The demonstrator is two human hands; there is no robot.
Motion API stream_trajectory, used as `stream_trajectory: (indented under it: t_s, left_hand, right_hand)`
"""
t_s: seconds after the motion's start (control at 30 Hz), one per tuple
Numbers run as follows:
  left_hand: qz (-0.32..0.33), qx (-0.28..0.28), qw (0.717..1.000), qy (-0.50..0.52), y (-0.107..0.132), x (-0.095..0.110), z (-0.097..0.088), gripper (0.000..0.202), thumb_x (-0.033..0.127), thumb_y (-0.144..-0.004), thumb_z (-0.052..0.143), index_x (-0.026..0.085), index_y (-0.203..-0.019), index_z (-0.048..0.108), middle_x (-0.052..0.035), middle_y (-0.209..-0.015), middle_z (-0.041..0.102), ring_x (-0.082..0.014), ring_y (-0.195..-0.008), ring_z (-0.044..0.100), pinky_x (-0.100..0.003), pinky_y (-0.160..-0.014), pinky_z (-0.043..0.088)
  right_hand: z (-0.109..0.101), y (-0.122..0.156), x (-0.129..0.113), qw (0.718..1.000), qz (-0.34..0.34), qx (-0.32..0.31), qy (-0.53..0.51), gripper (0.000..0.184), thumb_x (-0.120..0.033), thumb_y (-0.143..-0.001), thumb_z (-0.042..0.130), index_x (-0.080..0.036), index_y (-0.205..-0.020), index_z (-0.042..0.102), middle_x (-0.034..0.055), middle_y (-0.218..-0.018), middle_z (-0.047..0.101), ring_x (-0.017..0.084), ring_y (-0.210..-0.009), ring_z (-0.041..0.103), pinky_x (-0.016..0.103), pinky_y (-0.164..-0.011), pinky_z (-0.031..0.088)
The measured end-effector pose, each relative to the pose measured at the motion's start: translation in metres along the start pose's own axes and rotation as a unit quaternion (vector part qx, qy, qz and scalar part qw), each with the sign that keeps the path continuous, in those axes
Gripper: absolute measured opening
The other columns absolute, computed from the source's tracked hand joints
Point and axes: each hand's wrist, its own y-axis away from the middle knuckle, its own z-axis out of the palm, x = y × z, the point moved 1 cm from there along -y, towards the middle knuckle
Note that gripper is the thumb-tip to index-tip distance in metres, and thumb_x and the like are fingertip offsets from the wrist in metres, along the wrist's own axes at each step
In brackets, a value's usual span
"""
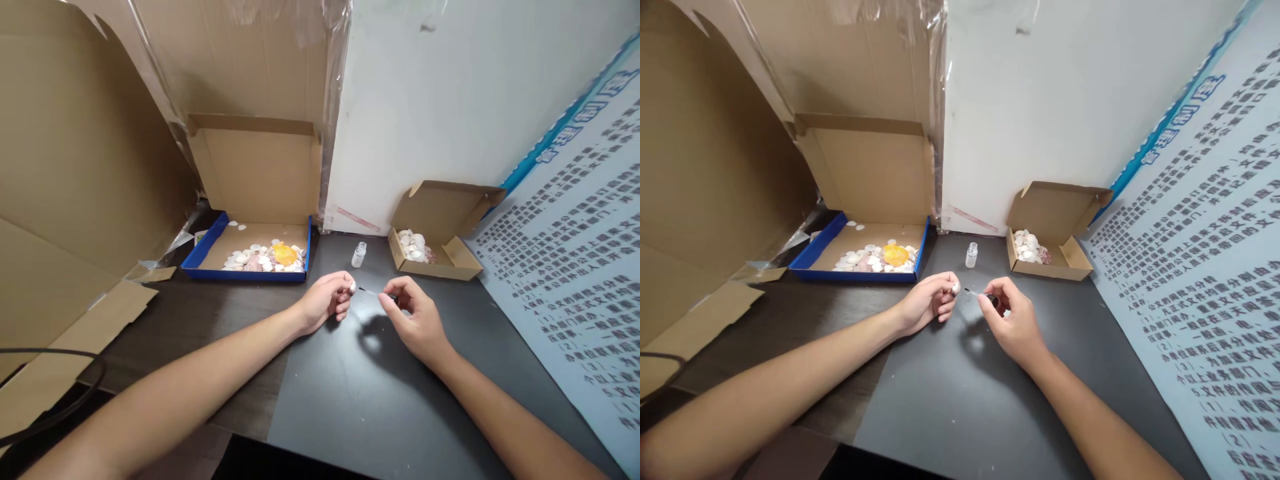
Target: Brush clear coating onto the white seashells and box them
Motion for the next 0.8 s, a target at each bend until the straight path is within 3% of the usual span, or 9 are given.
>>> stream_trajectory:
  t_s: [0.3,0.47,0.63,0.8]
  left_hand:
    - [-0.008,0.013,1.0,-0.003,-0.006,0.002,-0.003,0.014,0.022,-0.082,0.054,0.016,-0.069,0.052,0.0058,-0.054,0.033,-0.0073,-0.044,0.035,-0.019,-0.042,0.033]
    - [-0.04,-0.002,0.999,0.004,-0.014,0.008,-0.004,0.018,0.021,-0.081,0.053,0.014,-0.065,0.054,0.0053,-0.056,0.031,-0.0071,-0.046,0.034,-0.019,-0.046,0.036]
    - [-0.062,-0.017,0.998,0.001,-0.018,0.013,-0.006,0.014,0.02,-0.08,0.058,0.014,-0.068,0.056,0.0053,-0.059,0.033,-0.0066,-0.048,0.035,-0.018,-0.047,0.036]
    - [-0.075,-0.011,0.997,0.001,-0.014,0.018,-0.011,0.016,0.019,-0.081,0.055,0.014,-0.066,0.055,0.0048,-0.059,0.032,-0.0071,-0.048,0.034,-0.018,-0.047,0.036]
  right_hand:
    - [0.005,-0.002,0.007,0.996,0.028,-0.013,-0.088,0.019,-0.038,-0.094,0.05,-0.022,-0.085,0.05,-0.0053,-0.064,0.044,0.01,-0.052,0.043,0.023,-0.051,0.036]
    - [0.008,-0.005,0.017,0.992,0.04,0.034,-0.115,0.023,-0.042,-0.093,0.05,-0.021,-0.088,0.055,-0.0032,-0.069,0.047,0.011,-0.055,0.042,0.024,-0.052,0.036]
    - [0.011,-0.013,0.023,0.997,0.03,0.048,-0.062,0.03,-0.044,-0.091,0.052,-0.017,-0.099,0.065,0.0013,-0.077,0.056,0.012,-0.063,0.047,0.025,-0.059,0.04]
    - [0.015,-0.028,0.029,0.995,0.021,0.036,-0.087,0.03,-0.045,-0.092,0.05,-0.018,-0.093,0.061,-0.0029,-0.065,0.048,0.012,-0.058,0.044,0.024,-0.056,0.037]
